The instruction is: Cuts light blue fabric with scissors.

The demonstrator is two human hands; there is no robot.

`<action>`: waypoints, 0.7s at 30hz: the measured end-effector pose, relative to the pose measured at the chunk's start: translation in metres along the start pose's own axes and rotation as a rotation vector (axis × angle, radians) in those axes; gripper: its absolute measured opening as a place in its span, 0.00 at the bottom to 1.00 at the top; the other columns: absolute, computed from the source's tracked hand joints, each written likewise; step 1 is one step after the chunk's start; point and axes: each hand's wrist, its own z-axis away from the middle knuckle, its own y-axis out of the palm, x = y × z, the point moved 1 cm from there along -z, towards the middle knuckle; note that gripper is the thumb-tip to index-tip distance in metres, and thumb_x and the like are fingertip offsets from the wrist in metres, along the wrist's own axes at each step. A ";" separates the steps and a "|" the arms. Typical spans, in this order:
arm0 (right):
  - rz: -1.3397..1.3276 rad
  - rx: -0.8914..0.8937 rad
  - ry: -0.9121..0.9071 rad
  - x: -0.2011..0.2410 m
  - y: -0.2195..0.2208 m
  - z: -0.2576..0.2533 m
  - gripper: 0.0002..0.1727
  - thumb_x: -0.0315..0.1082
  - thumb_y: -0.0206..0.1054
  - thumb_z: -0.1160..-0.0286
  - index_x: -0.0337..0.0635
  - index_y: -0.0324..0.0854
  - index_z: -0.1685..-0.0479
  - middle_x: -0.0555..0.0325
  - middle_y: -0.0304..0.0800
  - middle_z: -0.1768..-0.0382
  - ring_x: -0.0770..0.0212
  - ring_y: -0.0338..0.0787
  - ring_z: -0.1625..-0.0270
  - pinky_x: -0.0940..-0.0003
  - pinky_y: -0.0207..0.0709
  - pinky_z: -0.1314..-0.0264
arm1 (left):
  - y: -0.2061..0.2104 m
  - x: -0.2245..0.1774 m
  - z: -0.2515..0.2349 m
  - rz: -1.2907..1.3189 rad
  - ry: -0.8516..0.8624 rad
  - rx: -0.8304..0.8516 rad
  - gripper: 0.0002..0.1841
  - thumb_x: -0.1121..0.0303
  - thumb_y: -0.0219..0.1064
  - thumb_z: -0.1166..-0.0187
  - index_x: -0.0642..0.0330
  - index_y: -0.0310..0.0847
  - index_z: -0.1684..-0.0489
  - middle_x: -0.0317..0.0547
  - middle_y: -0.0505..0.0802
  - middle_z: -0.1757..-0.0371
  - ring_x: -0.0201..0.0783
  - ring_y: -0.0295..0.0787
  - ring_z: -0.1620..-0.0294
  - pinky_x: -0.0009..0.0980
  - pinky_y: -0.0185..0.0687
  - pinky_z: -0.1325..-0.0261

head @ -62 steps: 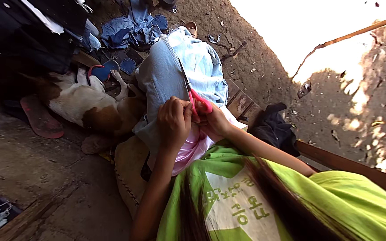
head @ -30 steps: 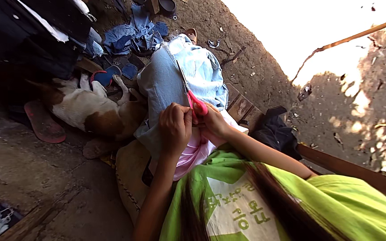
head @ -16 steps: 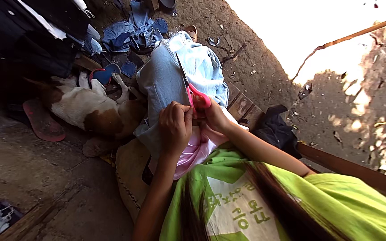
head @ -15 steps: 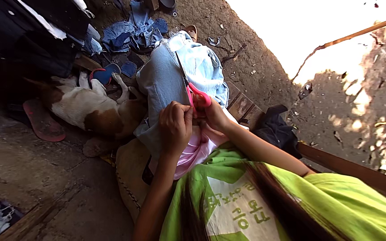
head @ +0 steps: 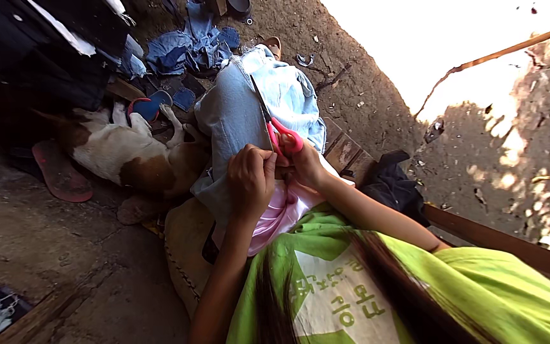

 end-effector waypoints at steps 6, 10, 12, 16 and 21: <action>0.003 0.136 0.129 0.013 -0.013 0.000 0.24 0.61 0.51 0.14 0.55 0.76 0.71 0.74 0.69 0.84 0.81 0.62 0.86 0.86 0.52 0.85 | -0.002 0.005 -0.002 0.031 -0.026 0.015 0.12 0.67 0.61 0.14 0.65 0.82 0.66 0.47 0.84 0.68 0.38 0.82 0.64 0.32 0.73 0.54; 0.302 0.297 0.171 0.031 -0.043 0.015 0.20 0.53 0.47 0.13 0.52 0.78 0.62 0.75 0.75 0.78 0.82 0.70 0.78 0.86 0.62 0.76 | -0.015 0.014 -0.004 0.179 -0.114 0.040 0.12 0.66 0.61 0.13 0.69 0.82 0.60 0.47 0.86 0.63 0.31 0.84 0.59 0.23 0.79 0.48; 0.441 0.306 0.231 0.047 -0.062 0.027 0.17 0.46 0.48 0.14 0.49 0.79 0.56 0.75 0.78 0.75 0.82 0.72 0.75 0.86 0.64 0.73 | -0.025 0.024 -0.003 0.216 -0.153 0.021 0.14 0.66 0.61 0.14 0.72 0.82 0.53 0.52 0.87 0.57 0.30 0.84 0.55 0.23 0.80 0.44; 0.675 0.026 0.055 0.065 -0.088 0.042 0.14 0.40 0.50 0.14 0.45 0.76 0.45 0.70 0.82 0.68 0.81 0.76 0.72 0.84 0.69 0.71 | -0.046 0.058 0.008 0.215 -0.286 0.085 0.22 0.59 0.59 0.13 0.73 0.78 0.36 0.56 0.86 0.43 0.33 0.82 0.45 0.28 0.77 0.39; 0.981 -0.087 -0.173 0.050 -0.079 0.024 0.34 0.42 0.73 0.30 0.32 0.67 0.28 0.43 0.85 0.39 0.51 0.86 0.36 0.51 0.81 0.38 | -0.067 0.098 0.035 0.417 -0.294 0.406 0.49 0.47 0.72 0.34 0.69 0.59 0.13 0.58 0.69 0.14 0.37 0.65 0.14 0.37 0.63 0.15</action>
